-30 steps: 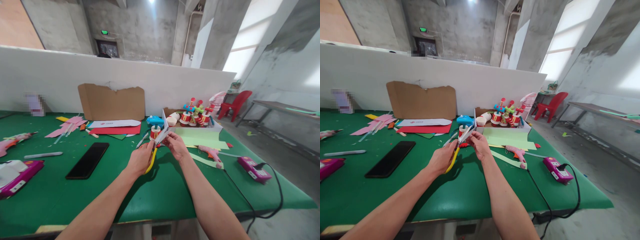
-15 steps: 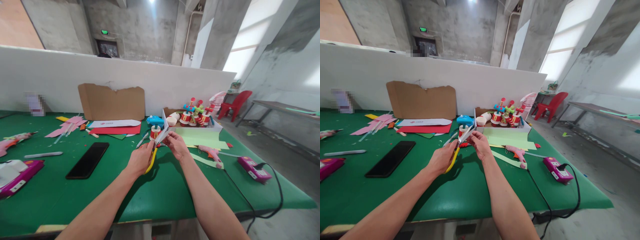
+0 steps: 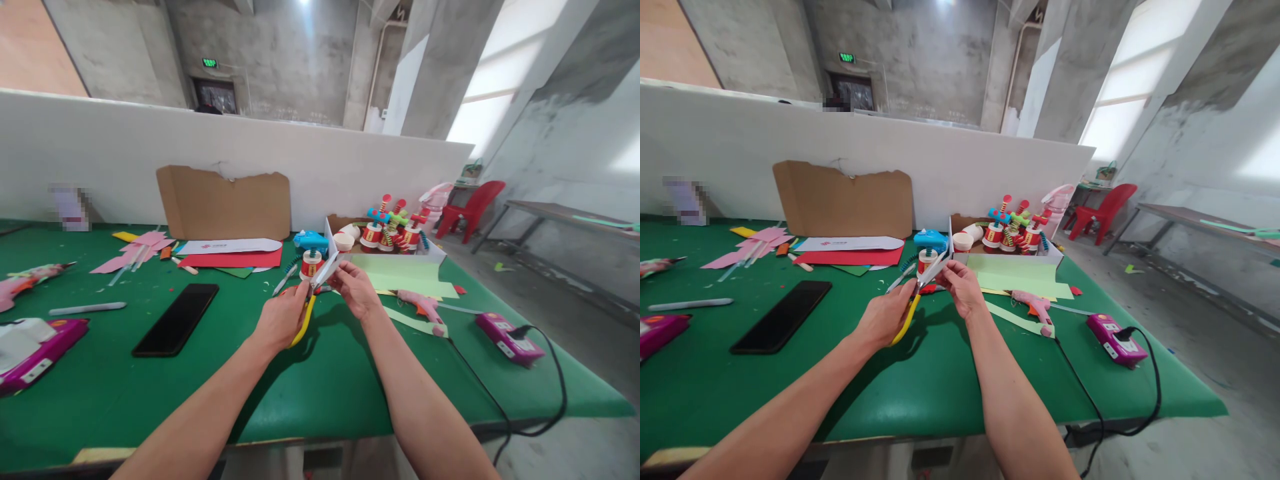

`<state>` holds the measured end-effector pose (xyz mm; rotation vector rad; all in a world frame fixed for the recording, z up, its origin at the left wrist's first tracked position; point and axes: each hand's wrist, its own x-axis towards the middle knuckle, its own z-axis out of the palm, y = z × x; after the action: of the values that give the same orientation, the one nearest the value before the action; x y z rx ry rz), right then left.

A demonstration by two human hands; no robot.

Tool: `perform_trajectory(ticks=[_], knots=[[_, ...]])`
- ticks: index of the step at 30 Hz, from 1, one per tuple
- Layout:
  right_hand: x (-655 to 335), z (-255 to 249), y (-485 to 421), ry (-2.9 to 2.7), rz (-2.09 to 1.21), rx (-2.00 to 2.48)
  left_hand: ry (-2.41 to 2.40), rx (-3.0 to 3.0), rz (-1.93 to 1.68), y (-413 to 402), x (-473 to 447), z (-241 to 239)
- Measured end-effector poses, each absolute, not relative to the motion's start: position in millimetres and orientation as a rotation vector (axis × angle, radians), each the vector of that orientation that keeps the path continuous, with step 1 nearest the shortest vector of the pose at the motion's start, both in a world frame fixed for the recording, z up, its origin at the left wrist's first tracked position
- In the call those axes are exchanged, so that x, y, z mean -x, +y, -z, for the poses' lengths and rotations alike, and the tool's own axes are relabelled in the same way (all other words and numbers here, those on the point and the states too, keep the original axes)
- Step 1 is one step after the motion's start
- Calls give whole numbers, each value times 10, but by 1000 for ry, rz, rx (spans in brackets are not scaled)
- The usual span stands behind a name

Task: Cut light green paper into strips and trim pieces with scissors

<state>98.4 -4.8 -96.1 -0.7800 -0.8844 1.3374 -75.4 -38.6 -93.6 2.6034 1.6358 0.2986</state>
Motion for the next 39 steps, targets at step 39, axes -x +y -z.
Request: perform_trajectory(ticks=[39], knots=[[-1035,957,-25,-893,-1328,793,1632,-2619,-267,-407,752,912]])
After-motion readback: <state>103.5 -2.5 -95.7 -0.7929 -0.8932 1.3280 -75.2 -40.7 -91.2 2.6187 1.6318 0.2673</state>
